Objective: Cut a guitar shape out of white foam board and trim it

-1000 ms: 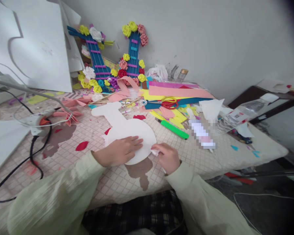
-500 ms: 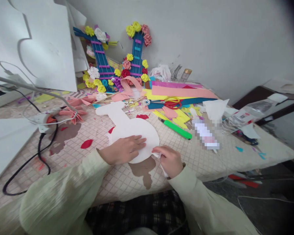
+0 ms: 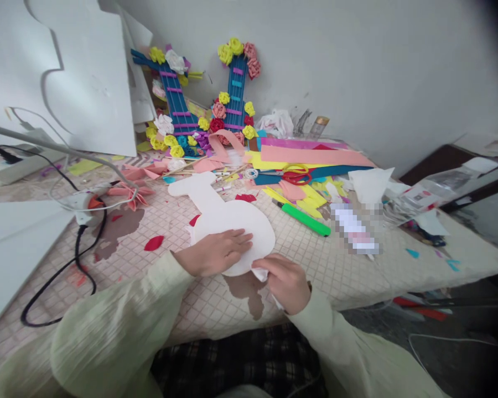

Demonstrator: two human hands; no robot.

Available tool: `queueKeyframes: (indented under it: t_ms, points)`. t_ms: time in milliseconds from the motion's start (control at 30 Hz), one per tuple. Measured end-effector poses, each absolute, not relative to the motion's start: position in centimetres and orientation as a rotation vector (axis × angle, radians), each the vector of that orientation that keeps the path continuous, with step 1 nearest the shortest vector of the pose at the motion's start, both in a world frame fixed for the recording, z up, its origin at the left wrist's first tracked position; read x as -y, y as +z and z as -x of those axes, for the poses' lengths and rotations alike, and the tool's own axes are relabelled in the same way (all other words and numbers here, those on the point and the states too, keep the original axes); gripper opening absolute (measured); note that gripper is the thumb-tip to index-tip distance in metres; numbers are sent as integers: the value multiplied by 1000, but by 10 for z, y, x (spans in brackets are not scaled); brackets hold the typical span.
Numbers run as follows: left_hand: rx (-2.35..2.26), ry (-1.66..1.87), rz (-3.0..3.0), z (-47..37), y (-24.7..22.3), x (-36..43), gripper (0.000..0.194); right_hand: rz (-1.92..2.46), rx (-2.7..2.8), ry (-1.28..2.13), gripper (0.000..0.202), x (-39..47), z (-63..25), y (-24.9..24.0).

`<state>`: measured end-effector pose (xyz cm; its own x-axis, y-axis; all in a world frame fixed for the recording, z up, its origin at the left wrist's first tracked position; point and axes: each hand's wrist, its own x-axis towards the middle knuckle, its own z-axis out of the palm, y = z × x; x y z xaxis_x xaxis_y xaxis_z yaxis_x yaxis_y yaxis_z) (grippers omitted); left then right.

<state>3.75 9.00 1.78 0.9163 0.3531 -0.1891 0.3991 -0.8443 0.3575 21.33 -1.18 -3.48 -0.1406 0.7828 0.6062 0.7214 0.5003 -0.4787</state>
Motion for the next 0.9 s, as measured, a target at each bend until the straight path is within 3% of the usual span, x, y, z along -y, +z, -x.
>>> queueKeyframes:
  t_ms: [333, 900]
  points:
    - [-479, -209, -2703, -38, 18, -94, 44, 1282, 1913, 232, 37, 13, -182, -37]
    - [-417, -175, -2659, -37, 9, -101, 46, 1209, 2054, 190, 33, -3, -168, -30]
